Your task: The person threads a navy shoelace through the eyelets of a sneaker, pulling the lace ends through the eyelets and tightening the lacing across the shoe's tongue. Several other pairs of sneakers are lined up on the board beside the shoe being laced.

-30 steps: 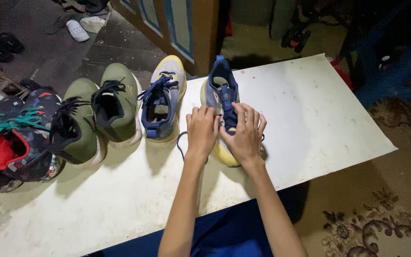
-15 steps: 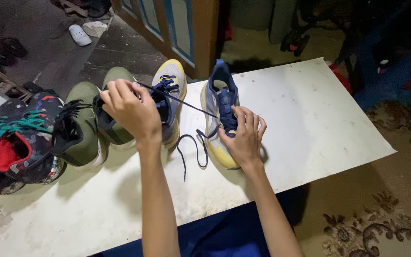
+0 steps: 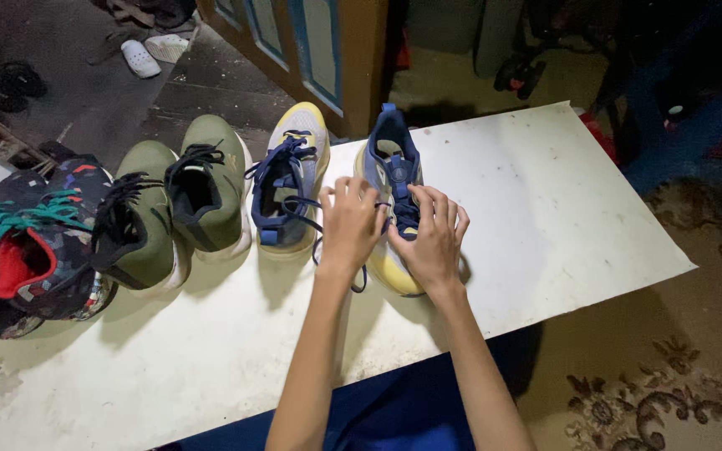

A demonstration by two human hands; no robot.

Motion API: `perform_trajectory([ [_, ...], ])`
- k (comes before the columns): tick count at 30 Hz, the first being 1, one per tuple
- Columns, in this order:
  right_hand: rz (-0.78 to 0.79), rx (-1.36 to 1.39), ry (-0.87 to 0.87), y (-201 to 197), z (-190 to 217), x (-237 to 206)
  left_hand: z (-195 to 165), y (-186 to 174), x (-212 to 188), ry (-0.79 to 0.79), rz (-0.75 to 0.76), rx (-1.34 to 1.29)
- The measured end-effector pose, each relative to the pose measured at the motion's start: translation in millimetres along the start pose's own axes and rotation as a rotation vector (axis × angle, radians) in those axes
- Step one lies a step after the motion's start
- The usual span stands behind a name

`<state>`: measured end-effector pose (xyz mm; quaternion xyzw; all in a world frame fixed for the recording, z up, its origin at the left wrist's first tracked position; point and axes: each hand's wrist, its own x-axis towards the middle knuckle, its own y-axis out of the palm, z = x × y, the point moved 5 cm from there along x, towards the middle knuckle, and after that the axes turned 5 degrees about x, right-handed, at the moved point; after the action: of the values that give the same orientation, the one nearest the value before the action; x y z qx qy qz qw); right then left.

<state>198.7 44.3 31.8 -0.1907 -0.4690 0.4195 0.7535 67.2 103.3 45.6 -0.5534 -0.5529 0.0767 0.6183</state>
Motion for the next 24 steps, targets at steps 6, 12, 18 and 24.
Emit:
perform_trajectory([
  [6,0.016,0.016,0.023,-0.9,-0.6,-0.1,13.0,13.9,-1.3,-0.046,-0.007,0.039],
  [12,0.040,0.012,0.038,0.6,-0.5,0.3,39.0,-18.4,10.4,-0.197,-0.169,0.216],
  [18,0.053,0.023,0.031,0.6,-1.4,-0.4,31.2,-29.8,13.9,-0.289,-0.190,0.245],
  [24,0.042,0.029,-0.005,-1.0,-1.4,1.4,18.4,-47.1,-14.5,-0.117,-0.250,0.093],
])
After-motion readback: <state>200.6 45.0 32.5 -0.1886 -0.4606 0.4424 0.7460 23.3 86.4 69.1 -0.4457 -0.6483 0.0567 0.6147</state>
